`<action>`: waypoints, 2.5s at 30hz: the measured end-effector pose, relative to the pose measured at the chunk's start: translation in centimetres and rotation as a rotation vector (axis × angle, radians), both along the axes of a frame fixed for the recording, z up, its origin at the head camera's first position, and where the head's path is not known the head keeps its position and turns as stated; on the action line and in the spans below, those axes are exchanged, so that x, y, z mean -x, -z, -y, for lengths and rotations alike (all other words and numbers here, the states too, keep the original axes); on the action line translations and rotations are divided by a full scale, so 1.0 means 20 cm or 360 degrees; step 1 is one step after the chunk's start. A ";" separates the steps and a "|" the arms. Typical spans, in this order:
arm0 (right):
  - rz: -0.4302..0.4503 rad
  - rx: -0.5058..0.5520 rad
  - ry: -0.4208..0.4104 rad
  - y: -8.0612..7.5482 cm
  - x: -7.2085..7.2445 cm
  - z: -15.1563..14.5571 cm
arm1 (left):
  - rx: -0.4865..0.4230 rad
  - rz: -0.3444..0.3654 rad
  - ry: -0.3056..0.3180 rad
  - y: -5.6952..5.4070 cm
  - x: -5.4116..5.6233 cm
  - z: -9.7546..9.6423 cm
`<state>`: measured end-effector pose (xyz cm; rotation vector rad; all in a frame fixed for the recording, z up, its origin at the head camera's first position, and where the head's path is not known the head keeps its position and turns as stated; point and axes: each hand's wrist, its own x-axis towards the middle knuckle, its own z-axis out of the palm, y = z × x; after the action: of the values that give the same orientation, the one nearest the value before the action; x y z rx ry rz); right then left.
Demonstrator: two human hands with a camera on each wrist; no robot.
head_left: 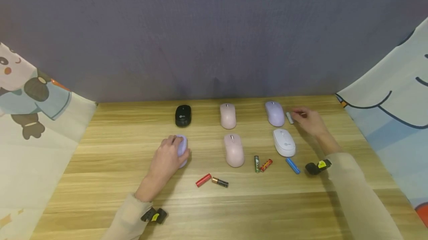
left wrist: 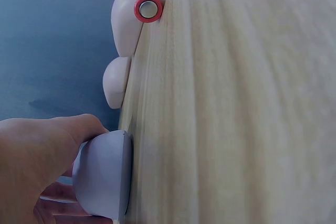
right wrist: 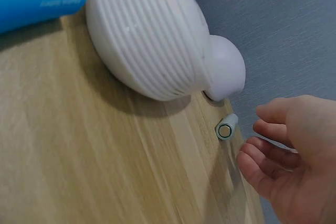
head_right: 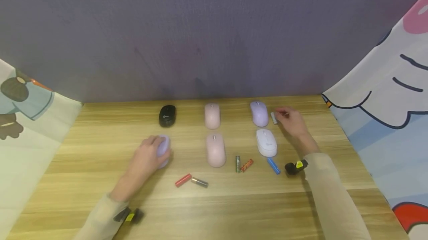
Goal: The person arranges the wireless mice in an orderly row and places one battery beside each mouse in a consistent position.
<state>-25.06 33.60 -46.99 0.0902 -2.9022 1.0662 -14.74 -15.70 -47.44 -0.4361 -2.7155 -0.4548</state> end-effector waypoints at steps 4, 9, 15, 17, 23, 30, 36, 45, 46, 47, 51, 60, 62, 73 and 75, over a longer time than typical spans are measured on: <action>-0.0039 -0.0010 -0.0026 -0.02 -0.02 0.00 | 0.0007 -0.0002 -0.0007 0.00 0.00 0.00; -0.0103 -0.0020 -0.0061 -0.03 -0.05 -0.01 | 0.0011 0.0000 -0.0014 0.00 0.00 0.01; -0.0207 -0.0036 -0.0095 -0.03 -0.08 -0.04 | 0.0014 -0.0006 -0.0011 0.00 0.00 0.00; -0.0241 -0.0039 -0.0117 -0.02 -0.10 -0.05 | 0.0017 -0.0011 -0.0009 0.00 0.00 0.00; -0.0285 -0.0040 -0.0172 -0.02 -0.14 -0.07 | 0.0017 0.0005 -0.0020 0.00 0.00 0.00; -0.0274 -0.0077 -0.0194 -0.05 -0.23 -0.06 | 0.0012 -0.0009 -0.0017 0.00 0.00 0.00; -0.0198 -0.0166 -0.0222 -0.06 -0.29 -0.05 | 0.0001 -0.0011 -0.0011 0.01 0.00 0.00; -0.0167 -0.0221 -0.0263 -0.04 -0.36 -0.06 | 0.0002 0.0021 -0.0024 0.00 -0.01 0.00; -0.0149 -0.0223 -0.0266 -0.04 -0.37 -0.06 | 0.0003 0.0020 -0.0022 0.00 -0.01 0.00; -0.0139 -0.0227 -0.0271 -0.04 -0.37 -0.06 | 0.0007 0.0018 -0.0021 0.00 -0.01 0.00; -0.0078 -0.0241 -0.0297 -0.02 -0.40 -0.07 | 0.0021 0.0010 -0.0013 0.00 0.00 0.00; -0.0163 -0.0279 -0.0391 -0.02 -0.47 -0.05 | 0.0008 0.0020 -0.0018 0.00 0.00 0.00; -0.0164 -0.0281 -0.0427 -0.02 -0.49 -0.05 | 0.0009 0.0021 -0.0020 0.00 0.00 0.00; -0.0357 -0.0225 -0.0655 0.03 -0.55 -0.03 | 0.0017 0.0010 -0.0020 -0.01 -0.01 0.00; -0.0363 -0.0208 -0.0667 0.03 -0.56 -0.04 | 0.0020 0.0003 -0.0020 -0.01 -0.01 0.00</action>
<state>-13.94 34.38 -47.66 0.7990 -2.8007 0.8350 -14.50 -15.63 -47.20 -0.4220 -2.7229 -0.4352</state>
